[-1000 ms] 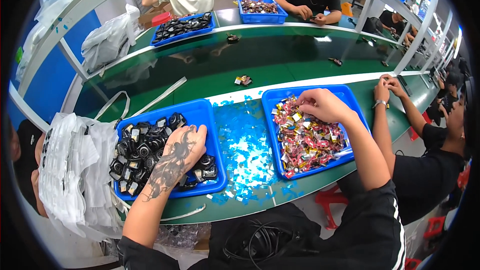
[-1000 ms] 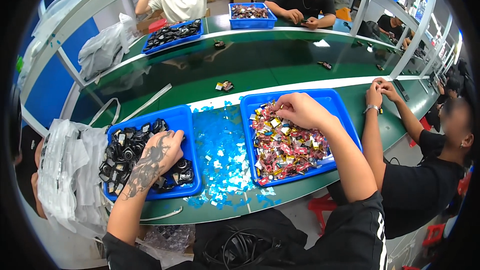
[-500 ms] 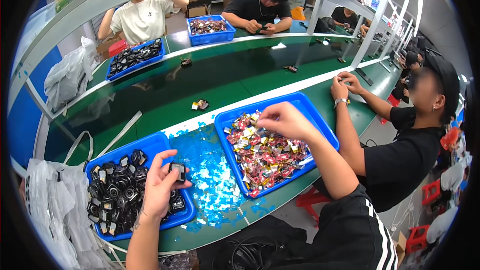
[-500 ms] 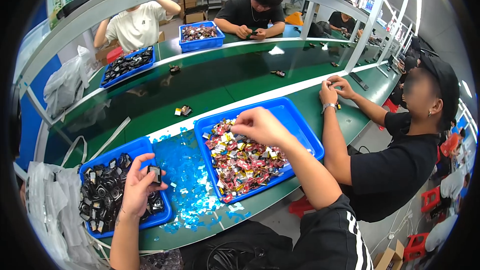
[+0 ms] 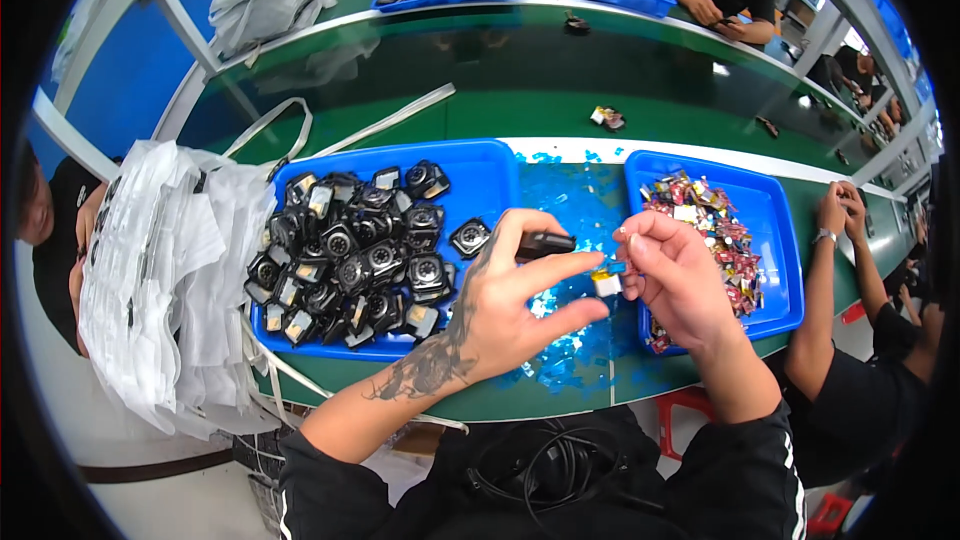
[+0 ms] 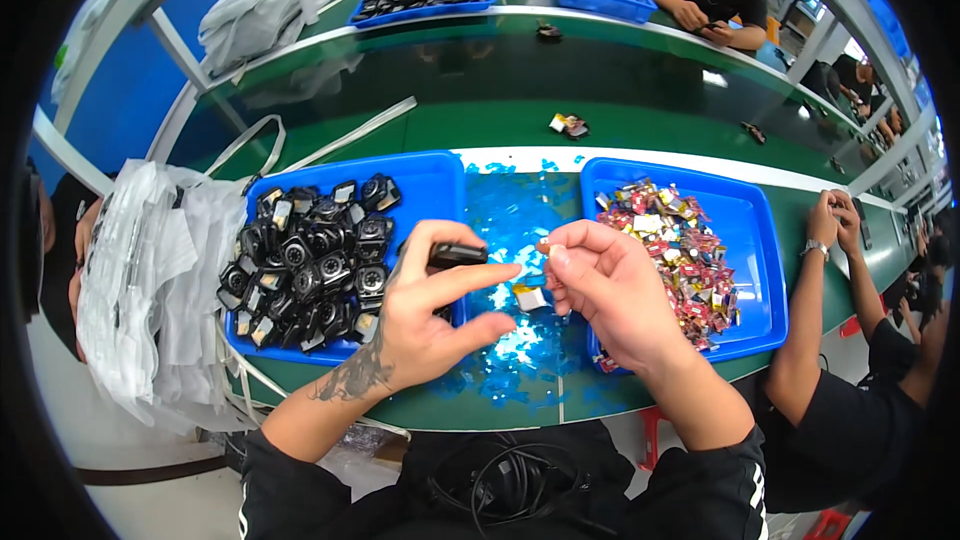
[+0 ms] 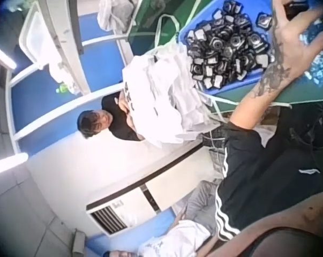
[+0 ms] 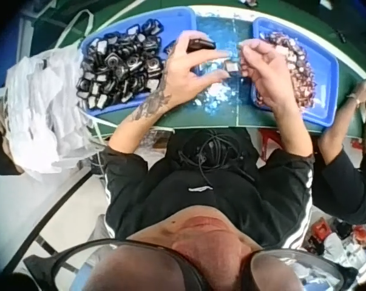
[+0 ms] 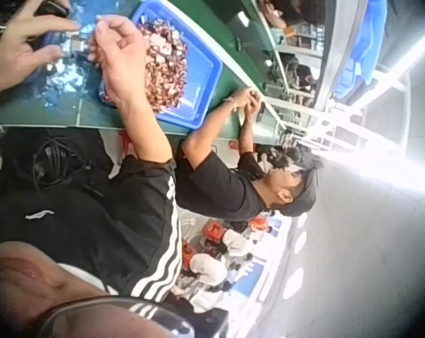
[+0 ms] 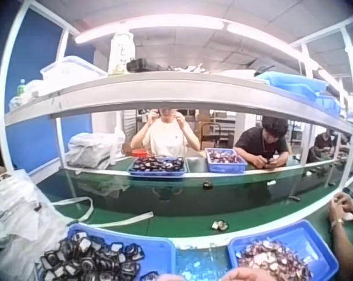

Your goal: The worker is assembling small electronic components, specifically peeling and sticking small battery or camera modules on an industrial production line.

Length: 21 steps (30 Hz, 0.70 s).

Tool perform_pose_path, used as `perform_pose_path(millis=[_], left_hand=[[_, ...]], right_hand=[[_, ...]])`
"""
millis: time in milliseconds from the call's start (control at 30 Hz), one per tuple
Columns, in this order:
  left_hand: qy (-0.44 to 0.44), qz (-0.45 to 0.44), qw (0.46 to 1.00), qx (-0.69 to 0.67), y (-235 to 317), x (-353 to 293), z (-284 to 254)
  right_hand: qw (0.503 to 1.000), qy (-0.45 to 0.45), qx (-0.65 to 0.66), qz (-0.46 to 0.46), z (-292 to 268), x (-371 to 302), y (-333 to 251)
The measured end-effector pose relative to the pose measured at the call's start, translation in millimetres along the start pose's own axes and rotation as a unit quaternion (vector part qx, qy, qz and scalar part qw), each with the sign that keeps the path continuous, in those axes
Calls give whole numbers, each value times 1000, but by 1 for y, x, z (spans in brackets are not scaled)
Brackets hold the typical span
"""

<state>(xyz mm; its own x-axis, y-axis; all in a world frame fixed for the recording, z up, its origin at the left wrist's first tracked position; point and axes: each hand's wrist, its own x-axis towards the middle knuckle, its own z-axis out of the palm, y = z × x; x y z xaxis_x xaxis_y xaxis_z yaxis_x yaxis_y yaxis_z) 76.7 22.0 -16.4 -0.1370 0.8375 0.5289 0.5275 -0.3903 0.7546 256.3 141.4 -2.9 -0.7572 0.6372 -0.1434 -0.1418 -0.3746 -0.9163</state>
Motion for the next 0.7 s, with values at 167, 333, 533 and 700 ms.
perform_pose_path(millis=[167, 333, 533, 700], left_hand=[[-8, -122, 988, -90, -7, 1, 0], [46, -154, 980, -114, -14, -8, 4], [69, -133, 969, -197, -4, -16, 2], [63, -145, 974, -165, -5, -15, 9]], right_hand=[[992, 23, -89, -82, 22, -5, 13], [962, 7, -260, -82, 22, -9, 19], [998, -55, -20, -17, 23, -8, 23], [993, -38, -50, -102, 26, -11, 48]])
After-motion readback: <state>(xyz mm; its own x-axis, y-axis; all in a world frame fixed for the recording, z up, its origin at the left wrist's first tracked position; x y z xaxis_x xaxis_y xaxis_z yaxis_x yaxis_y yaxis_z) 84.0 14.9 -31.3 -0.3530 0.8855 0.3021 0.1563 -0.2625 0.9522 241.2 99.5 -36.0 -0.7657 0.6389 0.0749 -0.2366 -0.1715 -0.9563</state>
